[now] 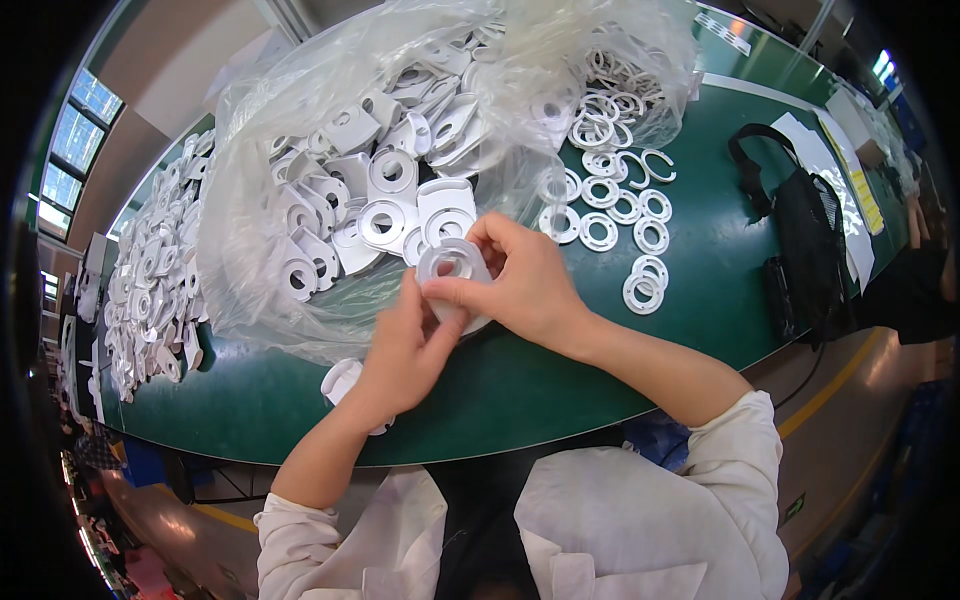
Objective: Assembling circular plastic rings onto a white plastic base component at a factory workstation.
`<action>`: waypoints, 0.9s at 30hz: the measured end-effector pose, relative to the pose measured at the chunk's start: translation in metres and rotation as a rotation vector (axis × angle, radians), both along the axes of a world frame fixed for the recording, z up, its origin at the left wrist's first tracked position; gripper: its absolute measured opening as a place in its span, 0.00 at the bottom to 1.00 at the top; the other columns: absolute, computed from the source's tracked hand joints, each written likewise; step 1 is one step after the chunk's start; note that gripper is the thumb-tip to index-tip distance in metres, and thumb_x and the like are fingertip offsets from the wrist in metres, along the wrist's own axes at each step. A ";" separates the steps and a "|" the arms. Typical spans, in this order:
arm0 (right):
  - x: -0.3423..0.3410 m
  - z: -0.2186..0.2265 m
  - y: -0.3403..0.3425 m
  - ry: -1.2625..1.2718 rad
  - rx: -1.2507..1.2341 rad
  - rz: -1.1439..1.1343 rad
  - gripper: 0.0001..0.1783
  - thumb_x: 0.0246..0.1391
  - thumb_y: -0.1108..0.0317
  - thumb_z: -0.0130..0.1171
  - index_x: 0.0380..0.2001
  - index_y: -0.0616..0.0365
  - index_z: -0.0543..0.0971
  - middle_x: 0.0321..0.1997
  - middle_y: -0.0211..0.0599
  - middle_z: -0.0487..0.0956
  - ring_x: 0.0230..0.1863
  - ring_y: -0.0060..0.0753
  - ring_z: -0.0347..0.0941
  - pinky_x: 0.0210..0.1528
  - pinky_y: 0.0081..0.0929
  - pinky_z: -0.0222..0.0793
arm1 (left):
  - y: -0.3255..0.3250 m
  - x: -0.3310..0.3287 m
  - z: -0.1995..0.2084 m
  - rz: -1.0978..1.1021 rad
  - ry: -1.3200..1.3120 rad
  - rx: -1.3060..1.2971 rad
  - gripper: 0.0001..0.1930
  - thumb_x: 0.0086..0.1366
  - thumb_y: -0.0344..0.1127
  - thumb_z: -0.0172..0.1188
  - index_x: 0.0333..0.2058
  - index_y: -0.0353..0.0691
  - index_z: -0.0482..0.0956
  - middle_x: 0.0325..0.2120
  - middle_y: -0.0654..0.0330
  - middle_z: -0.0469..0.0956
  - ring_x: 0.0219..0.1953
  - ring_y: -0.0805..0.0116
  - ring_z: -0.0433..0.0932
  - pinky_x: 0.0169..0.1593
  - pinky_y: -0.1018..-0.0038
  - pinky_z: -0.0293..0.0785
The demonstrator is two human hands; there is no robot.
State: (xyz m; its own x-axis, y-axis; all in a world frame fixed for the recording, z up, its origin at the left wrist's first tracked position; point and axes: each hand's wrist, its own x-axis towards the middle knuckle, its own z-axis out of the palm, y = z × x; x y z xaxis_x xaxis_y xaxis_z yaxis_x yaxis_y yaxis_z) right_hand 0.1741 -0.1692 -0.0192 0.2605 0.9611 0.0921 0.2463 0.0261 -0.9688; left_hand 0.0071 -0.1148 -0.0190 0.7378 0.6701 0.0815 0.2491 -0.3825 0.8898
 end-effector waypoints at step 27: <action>0.098 0.018 0.015 -0.279 0.337 -0.448 0.16 0.55 0.72 0.59 0.48 0.60 0.75 0.42 0.30 0.76 0.35 0.17 0.70 0.37 0.17 0.69 | 0.124 -0.104 0.059 0.920 -0.441 0.697 0.26 0.68 0.41 0.53 0.60 0.35 0.61 0.59 0.49 0.65 0.59 0.59 0.67 0.58 0.63 0.66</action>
State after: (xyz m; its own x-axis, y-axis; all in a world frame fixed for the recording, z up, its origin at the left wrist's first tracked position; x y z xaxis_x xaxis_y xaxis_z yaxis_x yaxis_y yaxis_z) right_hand 0.2726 -0.1539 -0.0008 0.5544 0.6702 0.4935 0.5463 0.1544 -0.8233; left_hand -0.0970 0.0096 0.0400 -0.1661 0.6388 0.7512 0.4065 -0.6497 0.6424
